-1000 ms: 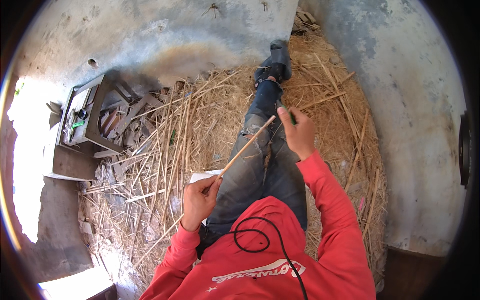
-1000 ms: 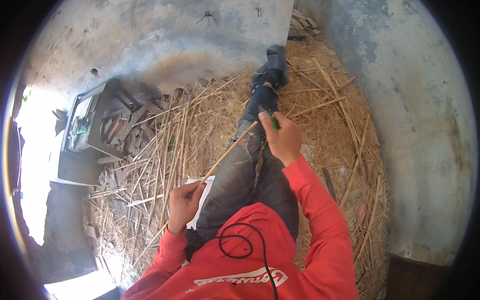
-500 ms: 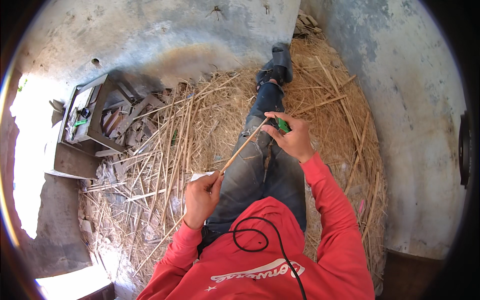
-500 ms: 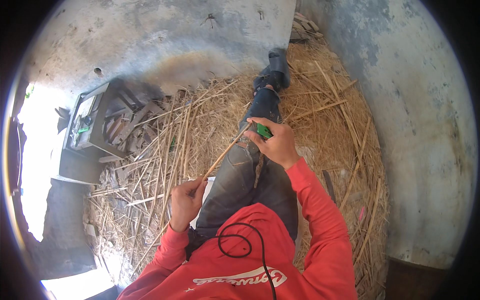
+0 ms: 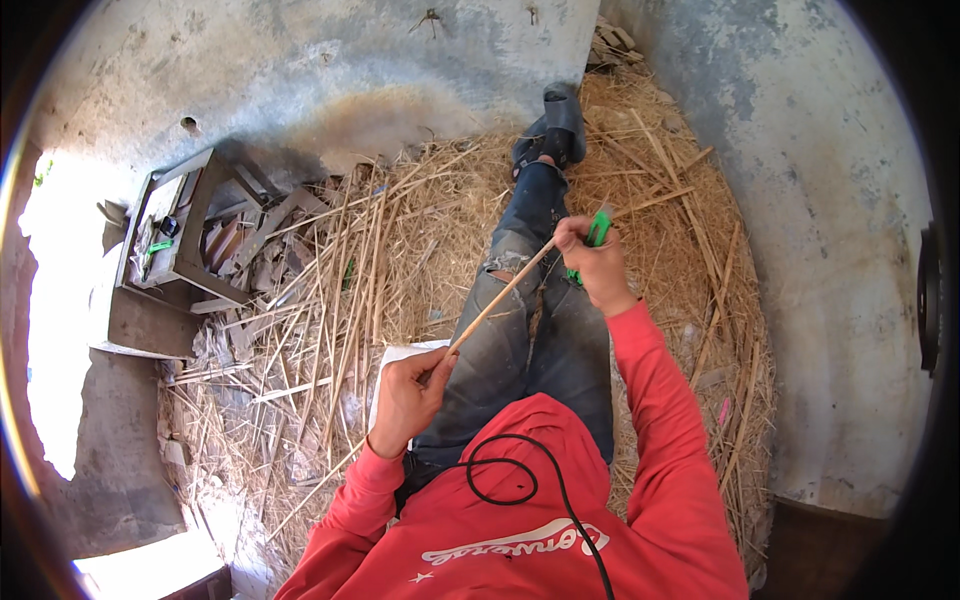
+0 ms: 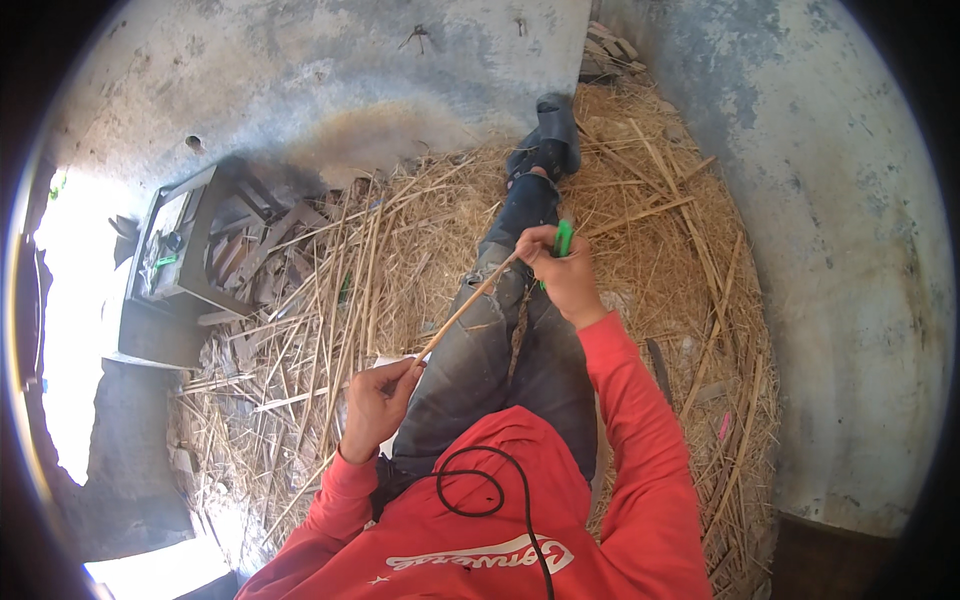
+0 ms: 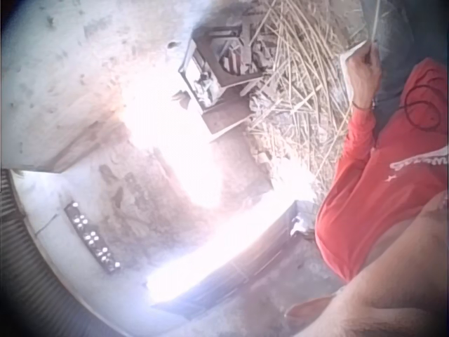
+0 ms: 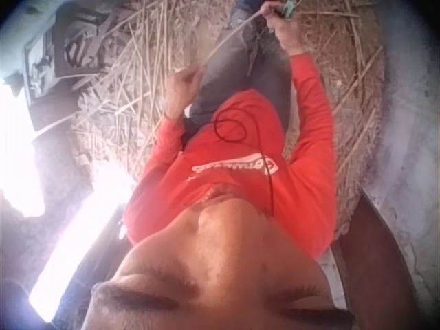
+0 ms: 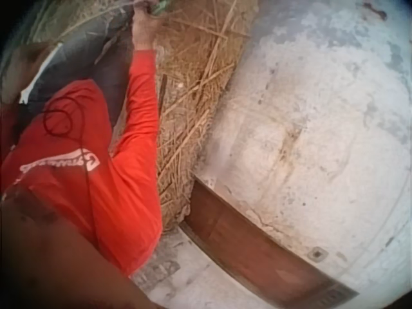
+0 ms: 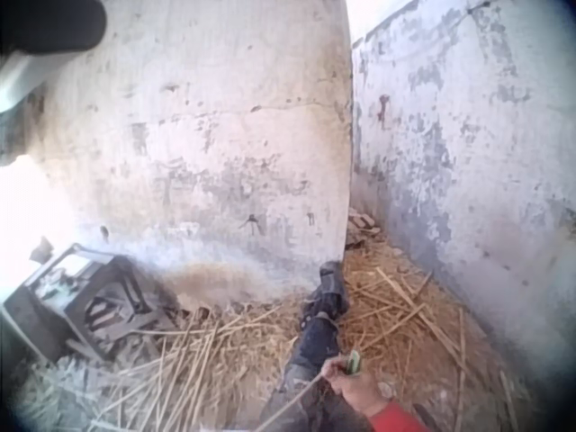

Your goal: The person strips bark or shavings from a long wooden stick using a small green-handled tool while sitting on a floor covered in wood debris.

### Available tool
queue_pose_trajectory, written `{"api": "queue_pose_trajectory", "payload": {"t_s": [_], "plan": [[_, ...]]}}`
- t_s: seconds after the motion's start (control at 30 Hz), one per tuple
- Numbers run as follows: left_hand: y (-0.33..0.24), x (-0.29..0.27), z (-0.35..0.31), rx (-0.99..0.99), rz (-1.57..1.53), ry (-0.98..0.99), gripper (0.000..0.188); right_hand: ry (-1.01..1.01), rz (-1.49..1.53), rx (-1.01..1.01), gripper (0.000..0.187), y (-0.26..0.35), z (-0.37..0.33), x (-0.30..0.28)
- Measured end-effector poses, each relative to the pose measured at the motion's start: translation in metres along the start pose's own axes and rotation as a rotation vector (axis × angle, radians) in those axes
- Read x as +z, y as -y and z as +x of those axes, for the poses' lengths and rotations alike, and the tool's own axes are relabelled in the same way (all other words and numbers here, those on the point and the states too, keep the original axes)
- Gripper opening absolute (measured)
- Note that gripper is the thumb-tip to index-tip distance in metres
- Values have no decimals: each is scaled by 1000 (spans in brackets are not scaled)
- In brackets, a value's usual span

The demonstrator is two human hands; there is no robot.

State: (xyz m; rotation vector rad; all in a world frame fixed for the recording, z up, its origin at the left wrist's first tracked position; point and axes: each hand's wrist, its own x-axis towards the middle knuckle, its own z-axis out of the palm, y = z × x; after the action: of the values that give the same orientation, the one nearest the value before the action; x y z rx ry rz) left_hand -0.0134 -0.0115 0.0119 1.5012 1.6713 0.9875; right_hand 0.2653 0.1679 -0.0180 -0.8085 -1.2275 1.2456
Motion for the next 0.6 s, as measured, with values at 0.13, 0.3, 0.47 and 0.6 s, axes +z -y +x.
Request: {"api": "queue_pose_trajectory", "payload": {"t_s": [0.13, 0.3, 0.47, 0.6], "plan": [[11, -4, -2, -28, 7, 22, 20, -178, 280, 86, 20, 6, 8, -12], [7, -6, 0, -25, -17, 46, 21, -121, -175, 205, 42, 29, -15, 12], [2, 0, 2, -58, -78, 59, 23, 166, -841, 2, 51, 33, -62, 58], [-5, 2, 1, -30, -54, 70, 23, 210, -1036, -91, 52, 17, -75, 71]]}}
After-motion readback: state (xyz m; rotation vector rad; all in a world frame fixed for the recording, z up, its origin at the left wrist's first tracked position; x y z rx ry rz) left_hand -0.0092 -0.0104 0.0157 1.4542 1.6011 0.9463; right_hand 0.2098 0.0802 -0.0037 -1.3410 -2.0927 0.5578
